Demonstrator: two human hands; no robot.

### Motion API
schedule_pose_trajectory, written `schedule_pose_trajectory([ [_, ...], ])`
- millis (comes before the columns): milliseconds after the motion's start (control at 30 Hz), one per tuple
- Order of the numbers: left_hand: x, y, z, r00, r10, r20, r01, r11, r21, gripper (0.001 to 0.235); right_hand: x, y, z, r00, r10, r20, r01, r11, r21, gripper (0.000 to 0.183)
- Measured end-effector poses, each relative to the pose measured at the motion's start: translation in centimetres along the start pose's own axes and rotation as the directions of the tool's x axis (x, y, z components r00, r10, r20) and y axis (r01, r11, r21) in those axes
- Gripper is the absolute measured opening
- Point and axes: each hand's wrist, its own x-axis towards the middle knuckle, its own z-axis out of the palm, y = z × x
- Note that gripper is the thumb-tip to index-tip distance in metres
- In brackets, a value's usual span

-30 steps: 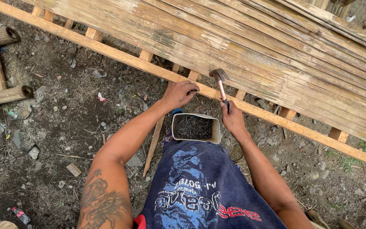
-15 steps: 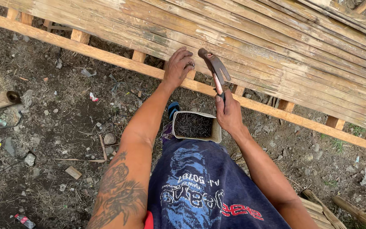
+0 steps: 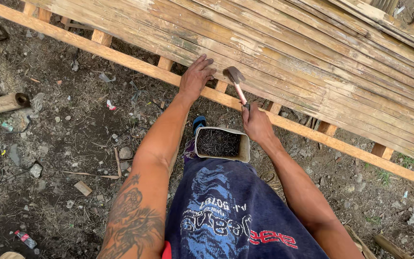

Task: The person hammers nails into a wooden pallet using a hammer. They repeatedly pick nails from a container and drive them into the wooden slats to secure them to the frame.

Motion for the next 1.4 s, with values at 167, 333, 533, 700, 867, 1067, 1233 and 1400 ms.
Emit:
schedule_pose_trajectory([
  [167,0.6,1.0,0.1,1.000,-0.029,0.001,0.029,0.997,0.071,0.026,0.4,2.4,-1.4,0.999,0.026,-0.025,-0.023,0.995,0.095,0.028],
  [333,0.4,0.7,-0.1,0.999,-0.034,0.002,0.034,0.995,0.095,0.026,-2.6,2.5,0.4,0.944,-0.239,-0.228,0.287,0.935,0.208,0.034],
  [533,0.7,0.6,0.0,0.999,-0.050,0.016,0.048,0.994,0.102,0.025,2.5,3.3,0.2,1.000,0.023,-0.016,-0.021,0.994,0.106,0.036],
  [700,0.4,0.5,0.1,1.000,0.008,-0.006,-0.007,0.994,0.105,0.024,-1.1,4.5,-0.3,0.876,-0.259,-0.407,0.419,0.827,0.375,0.042],
  [867,-0.9,1.3,0.0,0.998,-0.054,0.028,0.052,0.996,0.070,0.024,-0.5,3.5,2.3,0.965,0.194,0.177,-0.170,0.975,-0.144,0.029],
  [1067,0.6,1.1,-0.4,1.000,-0.021,0.007,0.020,0.995,0.093,0.026,-1.1,4.5,0.6,0.921,-0.287,-0.262,0.324,0.940,0.108,0.024],
  [1233,0.1,1.1,-0.5,0.996,-0.084,0.039,0.080,0.993,0.091,0.030,-0.6,6.1,3.9,1.000,0.031,-0.002,-0.031,0.999,-0.043,0.031],
  [1400,0.4,3.6,-1.4,1.000,-0.027,0.001,0.026,0.970,0.241,0.034,-0.2,6.9,4.7,0.978,0.188,0.085,-0.180,0.979,-0.095,0.034],
])
